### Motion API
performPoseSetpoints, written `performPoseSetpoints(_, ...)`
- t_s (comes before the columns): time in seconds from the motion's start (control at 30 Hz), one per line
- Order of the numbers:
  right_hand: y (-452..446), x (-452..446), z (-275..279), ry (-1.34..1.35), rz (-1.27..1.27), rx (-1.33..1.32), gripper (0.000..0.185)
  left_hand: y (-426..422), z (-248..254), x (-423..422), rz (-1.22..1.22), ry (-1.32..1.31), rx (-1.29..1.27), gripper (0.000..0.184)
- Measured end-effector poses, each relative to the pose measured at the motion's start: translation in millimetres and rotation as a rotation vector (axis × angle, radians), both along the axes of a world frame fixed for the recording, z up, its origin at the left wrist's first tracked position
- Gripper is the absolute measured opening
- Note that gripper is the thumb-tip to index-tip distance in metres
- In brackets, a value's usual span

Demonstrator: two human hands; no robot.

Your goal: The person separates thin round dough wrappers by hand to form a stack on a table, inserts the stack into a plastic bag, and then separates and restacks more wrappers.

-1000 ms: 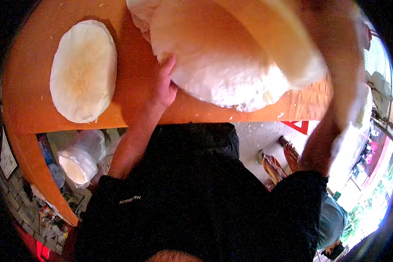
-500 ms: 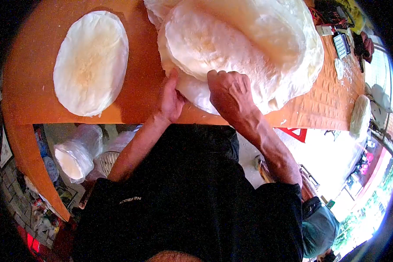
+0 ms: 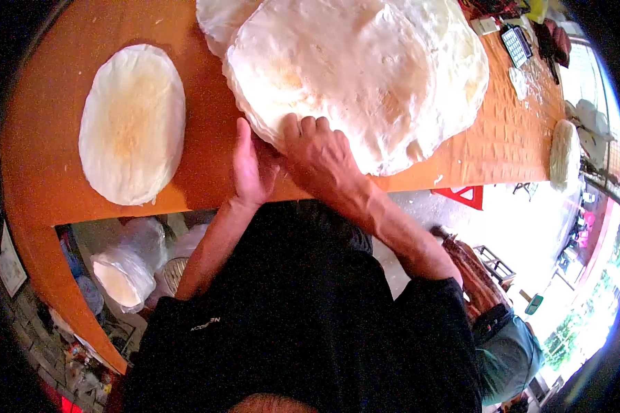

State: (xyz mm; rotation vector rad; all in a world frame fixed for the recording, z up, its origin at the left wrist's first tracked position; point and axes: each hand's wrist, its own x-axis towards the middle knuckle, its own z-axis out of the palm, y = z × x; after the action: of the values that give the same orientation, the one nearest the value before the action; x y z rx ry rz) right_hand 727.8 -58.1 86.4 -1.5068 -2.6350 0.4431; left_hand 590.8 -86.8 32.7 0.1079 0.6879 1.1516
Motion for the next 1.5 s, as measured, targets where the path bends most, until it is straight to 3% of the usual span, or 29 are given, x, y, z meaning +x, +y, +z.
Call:
performPoseSetpoints(0.1, 19, 3, 3, -0.056, -0.019, -0.039, 0.025, 7, 2, 2, -0.014, -0.111, 0.084, 0.059)
performPoseSetpoints(0.2, 27, -14, 30, 0.146, 0.185, 0.059, 0.009, 16, 3, 3, 0.15, 0.097, 0.016, 0.066)
performPoseSetpoints(0.27, 32, -24, 77, 0.411, 0.305, -0.101, 0.02, 13, 4, -8, 0.182, 0.081, 0.023, 0.064)
performPoseSetpoints(0.3, 38, -21, 96, 0.414, 0.298, -0.097, 0.02, 11, 4, -15, 0.206, 0.077, 0.035, 0.063)
performPoseSetpoints(0.5, 78, 32, 169, 1.235, -0.237, -0.514, 0.035, 21, 11, -79, 0.302, 0.03, 0.172, 0.056)
performPoseSetpoints(0.57, 126, 77, 118, 1.201, -0.292, -0.679, 0.028, 23, 11, -94, 0.285, -0.018, 0.207, 0.055)
performPoseSetpoints(0.6, 139, 84, 86, 1.111, -0.271, -0.493, 0.03, 21, 9, -96, 0.273, -0.045, 0.219, 0.054)
performPoseSetpoints(0.63, 153, 102, 51, 1.01, -0.413, -0.709, 0.03, 21, 4, -95, 0.287, -0.042, 0.218, 0.054)
performPoseSetpoints(0.67, 175, 135, -9, 0.755, -0.427, -0.657, 0.038, 24, -5, -95, 0.34, 0.143, 0.091, 0.053)
performPoseSetpoints(0.7, 165, 138, -26, 0.803, -0.487, -0.696, 0.044, 26, -13, -95, 0.391, 0.33, -0.038, 0.053)
performPoseSetpoints(0.8, 163, 141, -68, 0.849, -0.45, -0.573, 0.043, 25, -41, -90, 0.39, 0.502, 0.0, 0.049)
performPoseSetpoints(0.87, 159, 139, -67, 0.83, -0.507, -0.611, 0.04, 21, -45, -83, 0.383, 0.535, -0.001, 0.049)
performPoseSetpoints(0.93, 159, 144, -69, 0.808, -0.521, -0.615, 0.04, 24, -49, -78, 0.389, 0.799, -0.009, 0.052)
performPoseSetpoints(0.97, 158, 132, -60, 0.794, -0.514, -0.608, 0.04, 27, -48, -76, 0.41, 0.807, -0.016, 0.052)
performPoseSetpoints(1.0, 152, 125, -45, 0.797, -0.431, -0.404, 0.032, 28, -48, -73, 0.39, 0.736, 0.009, 0.052)
performPoseSetpoints(1.03, 149, 111, -27, 0.945, -0.41, -0.386, 0.025, 26, -45, -74, 0.383, 0.679, 0.035, 0.052)
performPoseSetpoints(1.1, 172, 108, -4, 0.916, -0.304, -0.351, 0.021, 34, -4, -66, 0.457, 0.539, -0.003, 0.047)
performPoseSetpoints(1.17, 167, 74, 76, 0.66, -0.323, -0.215, 0.024, 40, 13, -74, 0.441, 0.558, 0.006, 0.042)
performPoseSetpoints(1.27, 181, 32, 121, 0.834, -0.169, -0.205, 0.036, 47, 33, -114, 0.468, 0.577, 0.092, 0.033)
performPoseSetpoints(1.3, 182, 13, 127, 0.844, -0.139, -0.194, 0.035, 48, 45, -131, 0.533, 0.543, 0.149, 0.027)
performPoseSetpoints(1.4, 193, -48, 118, 0.875, -0.106, -0.203, 0.035, 34, 87, -205, 0.625, 0.852, 0.01, 0.022)
performPoseSetpoints(1.5, 215, -115, 67, 0.851, -0.184, -0.266, 0.036, -3, 72, -300, 0.706, 0.784, 0.04, 0.034)
